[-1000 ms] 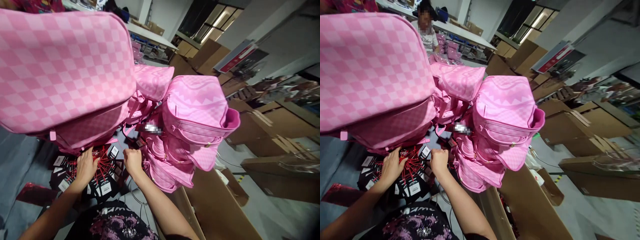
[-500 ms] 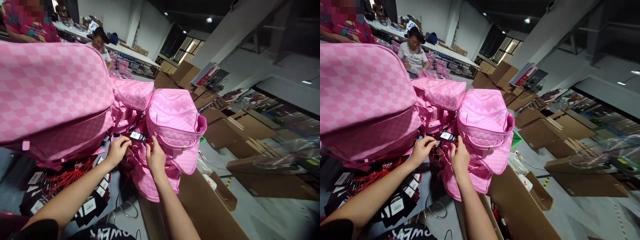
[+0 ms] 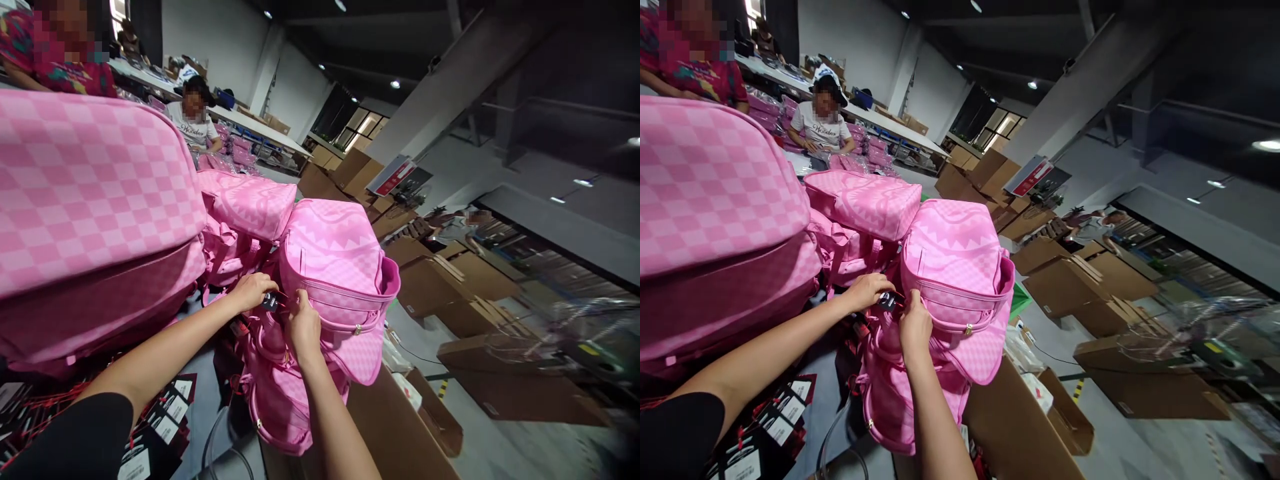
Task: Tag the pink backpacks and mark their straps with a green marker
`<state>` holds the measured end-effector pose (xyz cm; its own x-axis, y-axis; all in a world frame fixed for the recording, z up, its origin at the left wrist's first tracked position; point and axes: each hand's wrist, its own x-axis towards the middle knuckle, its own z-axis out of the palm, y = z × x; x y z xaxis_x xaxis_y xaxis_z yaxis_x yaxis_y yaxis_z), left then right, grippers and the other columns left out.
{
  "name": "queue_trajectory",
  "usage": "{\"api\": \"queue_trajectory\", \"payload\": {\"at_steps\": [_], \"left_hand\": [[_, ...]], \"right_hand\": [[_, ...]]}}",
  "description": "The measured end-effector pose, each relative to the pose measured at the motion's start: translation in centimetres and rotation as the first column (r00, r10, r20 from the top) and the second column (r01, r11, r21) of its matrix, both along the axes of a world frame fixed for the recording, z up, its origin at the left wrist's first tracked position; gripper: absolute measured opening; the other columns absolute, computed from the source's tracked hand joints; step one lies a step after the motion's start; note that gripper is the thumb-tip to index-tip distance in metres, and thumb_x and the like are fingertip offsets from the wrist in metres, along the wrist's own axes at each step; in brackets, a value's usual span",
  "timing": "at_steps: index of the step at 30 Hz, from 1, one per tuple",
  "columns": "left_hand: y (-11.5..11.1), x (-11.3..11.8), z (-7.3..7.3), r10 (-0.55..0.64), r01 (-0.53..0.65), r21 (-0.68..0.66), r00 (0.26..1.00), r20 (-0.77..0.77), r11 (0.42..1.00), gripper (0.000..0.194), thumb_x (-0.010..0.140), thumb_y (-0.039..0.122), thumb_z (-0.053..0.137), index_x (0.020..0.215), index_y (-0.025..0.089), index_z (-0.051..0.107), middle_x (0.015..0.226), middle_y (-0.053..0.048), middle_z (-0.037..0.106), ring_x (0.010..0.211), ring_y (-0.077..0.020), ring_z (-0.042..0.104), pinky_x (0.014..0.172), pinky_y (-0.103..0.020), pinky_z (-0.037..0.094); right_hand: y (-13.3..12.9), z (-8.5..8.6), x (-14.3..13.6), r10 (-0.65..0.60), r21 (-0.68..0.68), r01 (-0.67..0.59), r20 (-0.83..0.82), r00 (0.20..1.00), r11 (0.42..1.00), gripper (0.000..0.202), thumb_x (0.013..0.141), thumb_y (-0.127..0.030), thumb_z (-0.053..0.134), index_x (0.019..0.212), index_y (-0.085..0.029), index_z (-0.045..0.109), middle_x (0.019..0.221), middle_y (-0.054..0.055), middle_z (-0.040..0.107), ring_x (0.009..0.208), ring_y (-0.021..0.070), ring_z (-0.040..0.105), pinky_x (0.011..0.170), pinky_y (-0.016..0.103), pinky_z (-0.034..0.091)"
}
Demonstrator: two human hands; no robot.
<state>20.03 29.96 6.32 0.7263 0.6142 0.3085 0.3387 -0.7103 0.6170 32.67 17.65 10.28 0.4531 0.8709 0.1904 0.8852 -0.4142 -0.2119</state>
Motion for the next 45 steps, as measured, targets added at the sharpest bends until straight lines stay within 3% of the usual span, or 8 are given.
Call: {"api": "queue_trajectory", "payload": {"at_steps": [8, 12, 17, 22, 27, 32, 38, 45], "left_hand": [[1.4, 2.1, -0.2, -0.221, 0.233, -0.136, 0.97, 0.099, 0.963, 0.036, 0.082, 0.006, 0.052, 0.099, 0.027, 0.075, 0.097, 0.0, 0.072, 0.093, -0.0133, 0.064, 0.084, -0.021, 0.046], [1.8, 3.2, 0.1, -0.301, 0.327, -0.269, 0.944, 0.136, 0.906, 0.029, 0.084, 0.012, 0.054, 0.099, 0.025, 0.074, 0.084, 0.003, 0.073, 0.077, -0.0103, 0.065, 0.07, -0.017, 0.045], [1.6, 2.3, -0.2, -0.307, 0.342, -0.367, 0.939, 0.152, 0.865, 0.023, 0.09, 0.024, 0.051, 0.095, 0.019, 0.073, 0.089, -0.002, 0.073, 0.078, -0.013, 0.065, 0.069, -0.02, 0.045], [0.8, 0.1, -1.1, -0.38, 0.456, -0.424, 0.889, 0.255, 0.782, 0.046, 0.077, 0.014, 0.065, 0.123, 0.017, 0.059, 0.1, -0.003, 0.07, 0.086, -0.0119, 0.065, 0.076, -0.019, 0.048], [0.2, -0.7, -1.5, -0.311, 0.395, -0.362, 0.911, 0.27, 0.844, 0.054, 0.074, 0.001, 0.059, 0.125, 0.017, 0.054, 0.101, -0.003, 0.067, 0.091, -0.014, 0.063, 0.084, -0.025, 0.047], [-0.7, -0.2, -2.4, -0.356, 0.421, -0.235, 0.894, 0.273, 0.876, 0.06, 0.067, -0.001, 0.065, 0.122, 0.023, 0.058, 0.114, -0.004, 0.067, 0.103, -0.0195, 0.063, 0.089, -0.028, 0.047], [-1.0, 1.2, -3.3, -0.082, 0.202, -0.198, 0.869, 0.489, 0.959, 0.009, 0.084, 0.011, 0.06, 0.089, 0.017, 0.064, 0.087, -0.002, 0.069, 0.081, -0.0136, 0.064, 0.077, -0.024, 0.048], [-1.2, 1.4, -1.5, 0.013, -0.056, 0.067, 0.854, 0.52, 0.996, 0.009, 0.087, 0.024, 0.068, 0.081, 0.017, 0.067, 0.111, -0.007, 0.068, 0.106, -0.0229, 0.058, 0.095, -0.038, 0.039]], "right_hand": [[-1.0, -3.4, 1.0, -0.041, 0.167, 0.021, 0.117, 0.992, 0.986, 0.035, 0.097, -0.029, 0.036, 0.118, -0.012, 0.058, 0.083, 0.012, 0.072, 0.063, 0.0213, 0.065, 0.056, 0.027, 0.036], [-1.8, -2.3, 0.4, -0.093, 0.047, 0.082, 0.315, 0.945, 0.996, 0.024, 0.094, -0.025, 0.042, 0.091, -0.016, 0.064, 0.058, 0.005, 0.062, 0.049, 0.0172, 0.055, 0.05, 0.026, 0.024], [-2.4, 0.5, 0.0, -0.05, 0.237, -0.066, 0.451, 0.891, 0.969, 0.034, 0.098, -0.032, 0.035, 0.081, -0.017, 0.06, 0.06, 0.004, 0.059, 0.047, 0.0144, 0.05, 0.05, 0.027, 0.025], [-0.8, 1.7, 1.4, 0.161, 0.426, -0.209, 0.146, 0.976, 0.88, 0.032, 0.097, -0.037, 0.041, 0.097, -0.015, 0.064, 0.079, 0.007, 0.069, 0.063, 0.0162, 0.061, 0.058, 0.026, 0.041], [0.4, 1.1, 2.5, 0.345, 0.522, -0.153, -0.293, 0.892, 0.839, 0.026, 0.094, -0.038, 0.05, 0.101, -0.017, 0.063, 0.095, 0.008, 0.07, 0.074, 0.0167, 0.066, 0.069, 0.03, 0.052], [0.8, 1.2, 3.5, 0.368, 0.489, -0.142, -0.406, 0.837, 0.861, 0.018, 0.089, -0.035, 0.054, 0.093, -0.018, 0.06, 0.079, 0.003, 0.067, 0.063, 0.0152, 0.064, 0.061, 0.027, 0.052], [1.4, 1.7, 4.4, 0.419, 0.476, -0.19, -0.438, 0.795, 0.859, 0.028, 0.074, -0.018, 0.052, 0.099, -0.018, 0.065, 0.084, 0.004, 0.07, 0.071, 0.0168, 0.068, 0.064, 0.028, 0.055], [1.6, 2.5, 4.6, 0.465, 0.407, -0.275, -0.502, 0.73, 0.871, 0.029, 0.074, -0.018, 0.049, 0.095, -0.019, 0.069, 0.087, 0.004, 0.069, 0.07, 0.0158, 0.067, 0.065, 0.028, 0.057]]}}
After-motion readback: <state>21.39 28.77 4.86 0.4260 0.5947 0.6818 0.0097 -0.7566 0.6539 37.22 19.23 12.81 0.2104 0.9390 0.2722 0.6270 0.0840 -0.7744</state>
